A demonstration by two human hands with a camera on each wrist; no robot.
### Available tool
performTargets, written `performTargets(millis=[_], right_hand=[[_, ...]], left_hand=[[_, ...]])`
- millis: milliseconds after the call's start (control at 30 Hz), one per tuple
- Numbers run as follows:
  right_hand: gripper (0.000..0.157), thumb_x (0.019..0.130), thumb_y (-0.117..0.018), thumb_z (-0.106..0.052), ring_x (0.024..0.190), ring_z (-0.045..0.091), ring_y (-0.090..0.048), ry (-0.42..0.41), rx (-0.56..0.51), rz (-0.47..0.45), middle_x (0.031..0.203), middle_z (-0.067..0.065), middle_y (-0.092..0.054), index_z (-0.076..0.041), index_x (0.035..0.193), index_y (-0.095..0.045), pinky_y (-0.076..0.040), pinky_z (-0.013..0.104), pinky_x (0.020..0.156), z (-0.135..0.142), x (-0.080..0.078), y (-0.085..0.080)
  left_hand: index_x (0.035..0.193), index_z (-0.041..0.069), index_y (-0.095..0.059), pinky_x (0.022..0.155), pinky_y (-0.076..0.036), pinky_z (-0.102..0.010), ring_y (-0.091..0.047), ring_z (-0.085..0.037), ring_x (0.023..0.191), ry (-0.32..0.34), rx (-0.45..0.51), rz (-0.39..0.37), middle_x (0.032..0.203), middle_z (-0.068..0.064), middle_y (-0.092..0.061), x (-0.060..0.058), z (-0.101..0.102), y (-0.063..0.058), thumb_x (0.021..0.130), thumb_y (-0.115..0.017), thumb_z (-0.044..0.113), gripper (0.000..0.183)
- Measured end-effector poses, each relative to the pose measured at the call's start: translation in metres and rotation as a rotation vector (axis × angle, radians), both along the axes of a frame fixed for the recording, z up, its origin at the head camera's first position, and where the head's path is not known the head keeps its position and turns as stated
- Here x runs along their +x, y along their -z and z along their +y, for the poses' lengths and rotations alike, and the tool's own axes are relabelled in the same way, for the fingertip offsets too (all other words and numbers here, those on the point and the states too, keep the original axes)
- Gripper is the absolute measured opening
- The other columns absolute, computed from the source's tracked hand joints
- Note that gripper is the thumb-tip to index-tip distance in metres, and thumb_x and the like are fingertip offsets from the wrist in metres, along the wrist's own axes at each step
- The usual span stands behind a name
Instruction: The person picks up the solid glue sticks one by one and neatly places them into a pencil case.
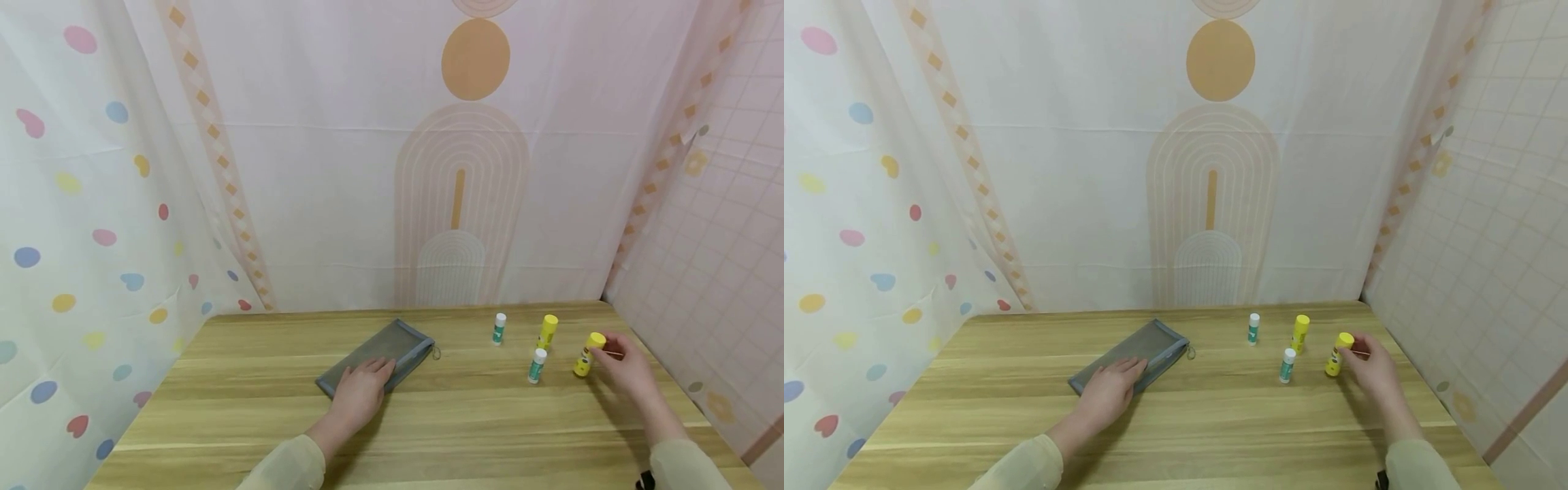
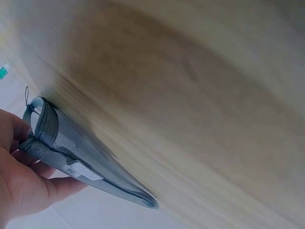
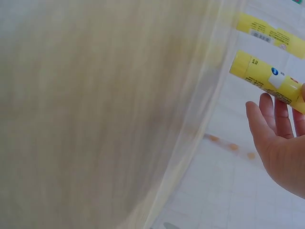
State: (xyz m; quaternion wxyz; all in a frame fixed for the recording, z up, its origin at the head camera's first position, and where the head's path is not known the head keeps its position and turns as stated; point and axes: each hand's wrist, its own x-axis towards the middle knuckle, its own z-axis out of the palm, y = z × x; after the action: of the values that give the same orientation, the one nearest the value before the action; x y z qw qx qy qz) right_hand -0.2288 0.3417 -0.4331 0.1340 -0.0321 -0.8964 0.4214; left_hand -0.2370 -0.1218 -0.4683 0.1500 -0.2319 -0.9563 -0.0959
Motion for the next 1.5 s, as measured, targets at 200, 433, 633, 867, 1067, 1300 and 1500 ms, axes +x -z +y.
performTargets(millis=[200, 433, 633, 867, 1067, 1300, 1500], right_hand=[[0.049, 0.101, -0.057, -0.019, 0.085, -0.011, -0.046, -0.006, -0.077, 0.013, 0.122, 0.037, -0.051, 0.016, 0.131, -0.042, -0.048, 0.009, 0.068, 0.003, 0.009, -0.009], [0.047, 0.101, -0.056, -0.013, 0.086, -0.015, -0.050, -0.044, -0.208, 0.072, 0.116, 0.023, -0.053, 0.016, 0.134, -0.039, -0.054, 0.014, 0.074, -0.006, 0.014, -0.020], [0.046, 0.101, -0.058, -0.014, 0.087, -0.010, -0.054, -0.074, -0.265, 0.121, 0.105, -0.002, -0.055, 0.015, 0.132, -0.041, -0.054, 0.015, 0.075, -0.019, 0.016, -0.030], [0.039, 0.099, -0.060, -0.008, 0.087, -0.002, -0.059, -0.143, -0.330, 0.194, 0.098, -0.013, -0.057, 0.015, 0.125, -0.044, -0.055, 0.017, 0.075, -0.032, 0.015, -0.038], [0.036, 0.099, -0.059, -0.005, 0.088, -0.002, -0.059, -0.184, -0.288, 0.224, 0.100, -0.009, -0.057, 0.014, 0.126, -0.046, -0.055, 0.017, 0.076, -0.047, 0.016, -0.042], [0.036, 0.098, -0.061, -0.005, 0.090, 0.003, -0.061, -0.220, -0.304, 0.237, 0.101, -0.007, -0.059, 0.014, 0.126, -0.048, -0.056, 0.019, 0.077, -0.061, 0.017, -0.046], [0.035, 0.098, -0.061, -0.005, 0.092, 0.007, -0.062, -0.264, -0.329, 0.212, 0.106, 0.005, -0.060, 0.011, 0.128, -0.050, -0.057, 0.022, 0.078, -0.075, 0.018, -0.047]], left_hand=[[0.132, 0.008, -0.063, 0.089, -0.047, -0.068, -0.059, -0.032, 0.119, 0.003, -0.005, 0.013, 0.129, -0.013, -0.064, 0.000, 0.000, 0.000, 0.090, -0.066, 0.001, 0.042], [0.131, 0.008, -0.064, 0.088, -0.047, -0.069, -0.060, -0.032, 0.118, 0.001, -0.004, 0.022, 0.128, -0.012, -0.065, 0.001, 0.000, -0.001, 0.090, -0.065, 0.002, 0.041], [0.131, 0.008, -0.064, 0.088, -0.047, -0.068, -0.060, -0.032, 0.118, 0.000, -0.006, 0.026, 0.128, -0.013, -0.065, 0.002, 0.001, -0.002, 0.090, -0.066, 0.001, 0.042], [0.131, 0.008, -0.064, 0.088, -0.047, -0.068, -0.060, -0.032, 0.119, -0.006, -0.012, 0.018, 0.129, -0.012, -0.065, 0.002, 0.001, -0.002, 0.089, -0.068, 0.001, 0.043], [0.131, 0.008, -0.064, 0.088, -0.048, -0.068, -0.060, -0.032, 0.118, -0.006, -0.016, 0.024, 0.128, -0.012, -0.065, 0.003, 0.001, -0.004, 0.088, -0.069, 0.001, 0.044], [0.130, 0.007, -0.064, 0.087, -0.048, -0.068, -0.061, -0.032, 0.116, 0.003, -0.002, 0.035, 0.126, -0.013, -0.066, 0.004, 0.002, -0.005, 0.088, -0.069, 0.000, 0.043], [0.131, 0.006, -0.063, 0.088, -0.047, -0.068, -0.060, -0.032, 0.118, 0.001, -0.001, 0.016, 0.128, -0.012, -0.065, 0.004, 0.002, -0.004, 0.088, -0.068, 0.000, 0.044]])
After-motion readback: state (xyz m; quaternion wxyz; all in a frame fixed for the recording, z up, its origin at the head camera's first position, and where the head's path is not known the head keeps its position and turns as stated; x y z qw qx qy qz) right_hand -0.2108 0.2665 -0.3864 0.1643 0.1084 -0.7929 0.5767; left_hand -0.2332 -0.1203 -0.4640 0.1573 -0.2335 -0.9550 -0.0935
